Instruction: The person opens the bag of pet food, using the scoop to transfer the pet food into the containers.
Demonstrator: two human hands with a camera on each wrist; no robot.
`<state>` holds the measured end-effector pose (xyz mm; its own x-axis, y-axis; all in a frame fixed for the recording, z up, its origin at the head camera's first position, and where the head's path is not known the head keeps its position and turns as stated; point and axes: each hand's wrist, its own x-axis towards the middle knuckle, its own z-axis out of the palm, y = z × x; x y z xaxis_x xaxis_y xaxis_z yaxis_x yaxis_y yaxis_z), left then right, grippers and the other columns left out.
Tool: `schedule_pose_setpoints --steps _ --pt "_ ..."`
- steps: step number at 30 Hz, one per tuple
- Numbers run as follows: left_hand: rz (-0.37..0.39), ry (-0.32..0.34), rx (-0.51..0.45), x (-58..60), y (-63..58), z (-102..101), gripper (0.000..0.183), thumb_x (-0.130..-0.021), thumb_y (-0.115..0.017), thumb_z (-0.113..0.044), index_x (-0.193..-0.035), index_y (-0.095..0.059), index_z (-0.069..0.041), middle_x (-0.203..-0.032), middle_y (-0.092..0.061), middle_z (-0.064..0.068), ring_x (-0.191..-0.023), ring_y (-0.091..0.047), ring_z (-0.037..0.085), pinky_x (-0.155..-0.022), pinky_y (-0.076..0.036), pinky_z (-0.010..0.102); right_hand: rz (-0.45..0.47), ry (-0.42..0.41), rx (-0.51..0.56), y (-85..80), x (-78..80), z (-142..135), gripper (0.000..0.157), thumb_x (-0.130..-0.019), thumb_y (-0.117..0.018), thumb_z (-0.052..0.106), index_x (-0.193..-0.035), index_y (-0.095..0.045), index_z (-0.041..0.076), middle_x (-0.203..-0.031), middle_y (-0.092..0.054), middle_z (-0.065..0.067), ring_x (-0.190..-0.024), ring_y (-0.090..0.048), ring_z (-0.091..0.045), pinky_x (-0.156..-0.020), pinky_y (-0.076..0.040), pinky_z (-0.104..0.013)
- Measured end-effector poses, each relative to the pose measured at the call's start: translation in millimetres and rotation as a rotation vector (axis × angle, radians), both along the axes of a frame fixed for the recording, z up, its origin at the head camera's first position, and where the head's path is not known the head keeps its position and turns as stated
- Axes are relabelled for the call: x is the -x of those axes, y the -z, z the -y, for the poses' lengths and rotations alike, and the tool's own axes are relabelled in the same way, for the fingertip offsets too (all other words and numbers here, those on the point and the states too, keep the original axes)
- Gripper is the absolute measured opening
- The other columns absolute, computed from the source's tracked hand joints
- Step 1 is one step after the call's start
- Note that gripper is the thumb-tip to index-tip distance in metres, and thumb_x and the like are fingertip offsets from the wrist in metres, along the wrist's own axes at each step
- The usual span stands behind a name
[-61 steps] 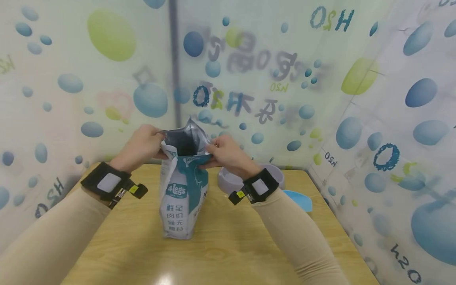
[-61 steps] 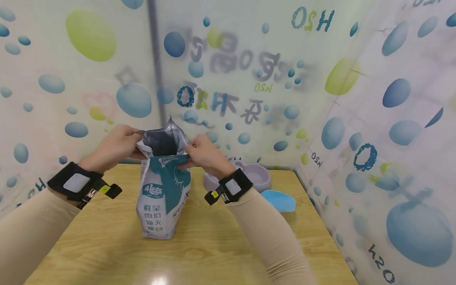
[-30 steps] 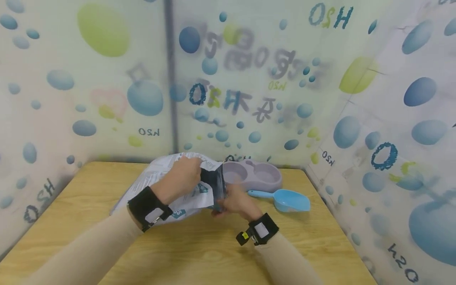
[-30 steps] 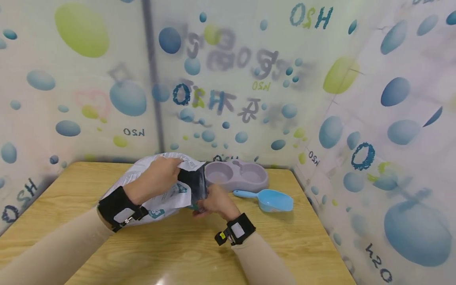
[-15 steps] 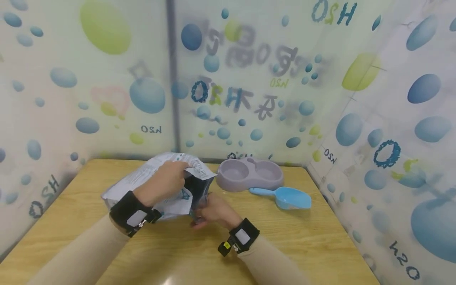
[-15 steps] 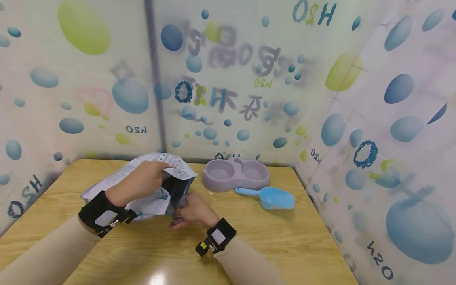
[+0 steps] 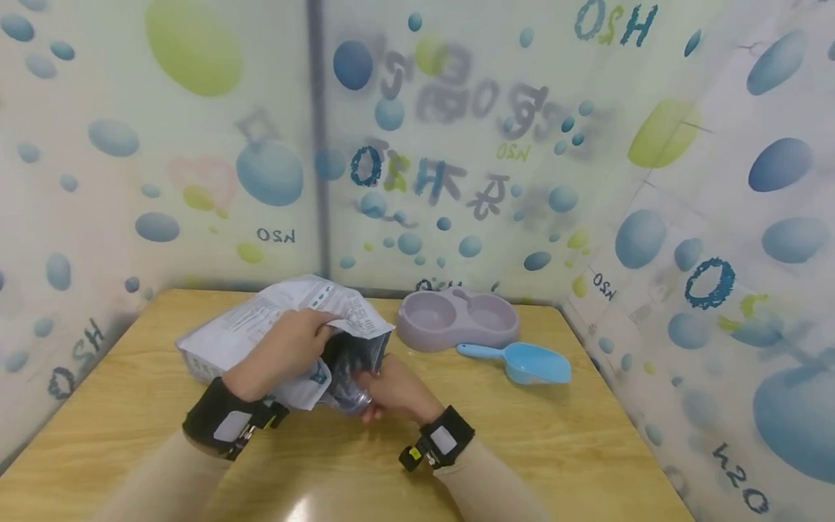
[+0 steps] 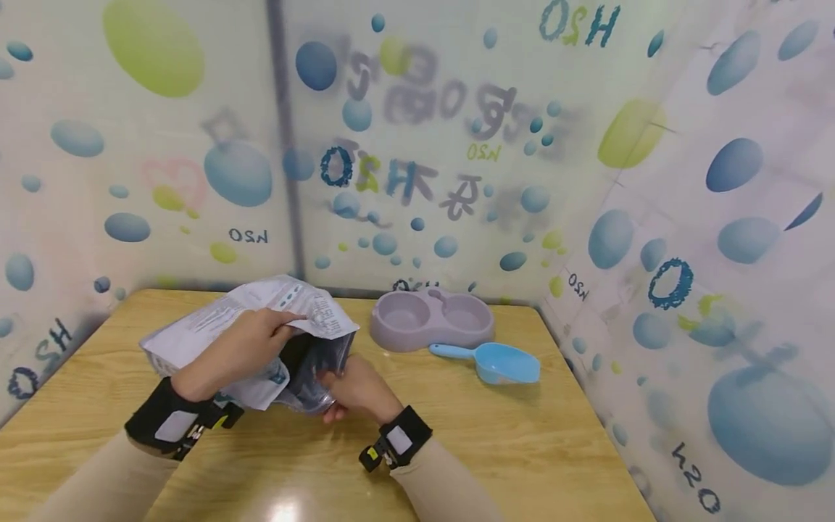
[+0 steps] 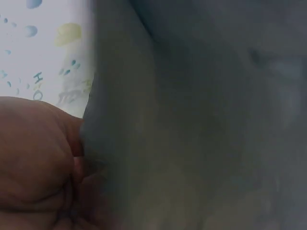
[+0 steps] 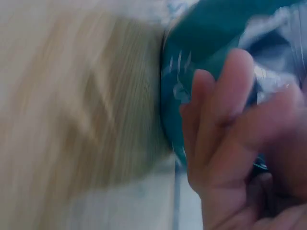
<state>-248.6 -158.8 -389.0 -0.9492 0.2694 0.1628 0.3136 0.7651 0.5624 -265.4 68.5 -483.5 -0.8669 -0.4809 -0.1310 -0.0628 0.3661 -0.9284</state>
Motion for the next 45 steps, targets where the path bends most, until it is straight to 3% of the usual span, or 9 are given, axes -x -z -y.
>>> schedule_pose_setpoints --steps 3,9,18,26,30,34,41,45 --pt "0.015 0.006 -0.008 -5.0 12.4 -6 0.04 -0.117 -0.057 -0.009 -0.152 -0.071 0.005 -0.077 -0.06 0.006 -0.057 -0.052 0.012 -0.053 -0.043 0.027 -0.088 0.019 -0.117 3.9 2.7 -15 0.016 -0.112 -0.075 0.016 -0.103 -0.079 0.003 -0.062 -0.075 -0.005 -0.048 -0.068 -0.01 -0.049 -0.052 -0.023" --pt "0.058 0.027 -0.026 -8.7 30.8 -16 0.042 -0.118 -0.057 -0.008 -0.158 -0.067 0.003 -0.074 -0.052 0.0 -0.056 -0.049 0.009 -0.053 -0.039 0.025 -0.192 0.026 -0.295 8.7 10.8 -38 0.037 -0.109 -0.079 0.008 -0.073 -0.077 0.003 -0.052 -0.066 0.003 -0.042 -0.061 -0.005 -0.047 -0.046 -0.02" --pt "0.051 0.029 -0.004 -10.0 27.8 -28 0.043 -0.12 -0.059 -0.012 -0.16 -0.065 0.003 -0.073 -0.053 0.001 -0.057 -0.053 0.011 -0.054 -0.039 0.025 -0.188 0.088 -0.347 3.1 13.7 -39 0.021 -0.103 -0.083 0.001 -0.083 -0.075 0.001 -0.052 -0.065 0.001 -0.04 -0.06 -0.008 -0.043 -0.047 -0.022" --pt "-0.022 0.02 0.006 -15.8 23.9 -28 0.042 -0.119 -0.061 -0.01 -0.16 -0.067 -0.002 -0.074 -0.058 0.002 -0.057 -0.055 0.01 -0.054 -0.04 0.026 -0.213 0.044 -0.397 4.0 14.3 -41 0.035 -0.105 -0.081 0.002 -0.07 -0.075 0.003 -0.049 -0.063 0.002 -0.038 -0.058 -0.007 -0.044 -0.044 -0.021" --pt "-0.055 0.0 0.035 -15.4 24.1 -27 0.041 -0.117 -0.063 -0.011 -0.156 -0.071 -0.005 -0.073 -0.056 0.0 -0.056 -0.051 0.01 -0.054 -0.04 0.028 -0.205 0.022 -0.386 3.1 16.6 -46 0.035 -0.106 -0.083 0.006 -0.071 -0.078 0.003 -0.051 -0.065 0.002 -0.04 -0.059 -0.007 -0.045 -0.044 -0.02" --pt "-0.041 -0.017 0.049 -14.1 24.2 -27 0.042 -0.116 -0.064 -0.012 -0.156 -0.071 -0.002 -0.071 -0.057 0.002 -0.054 -0.053 0.01 -0.052 -0.039 0.028 -0.2 -0.002 -0.352 3.1 19.9 -51 0.032 -0.107 -0.083 0.008 -0.075 -0.08 0.003 -0.054 -0.067 0.0 -0.042 -0.061 -0.007 -0.046 -0.047 -0.021" --pt "-0.012 -0.008 0.054 -12.2 26.4 -31 0.043 -0.115 -0.066 -0.013 -0.155 -0.07 0.002 -0.086 -0.072 0.01 -0.057 -0.06 0.011 -0.051 -0.04 0.027 -0.182 -0.017 -0.337 5.1 25.1 -56 0.033 -0.108 -0.084 0.012 -0.076 -0.079 0.005 -0.057 -0.069 0.001 -0.044 -0.063 -0.008 -0.047 -0.05 -0.02" --pt "-0.06 0.03 0.084 -9.5 28.8 -30 0.041 -0.117 -0.07 -0.022 -0.152 -0.074 -0.002 -0.102 -0.082 0.013 -0.066 -0.063 0.011 -0.061 -0.049 0.031 -0.192 -0.026 -0.321 4.2 26.9 -56 0.032 -0.108 -0.084 0.011 -0.077 -0.079 0.002 -0.059 -0.071 -0.002 -0.045 -0.064 -0.008 -0.048 -0.054 -0.022"
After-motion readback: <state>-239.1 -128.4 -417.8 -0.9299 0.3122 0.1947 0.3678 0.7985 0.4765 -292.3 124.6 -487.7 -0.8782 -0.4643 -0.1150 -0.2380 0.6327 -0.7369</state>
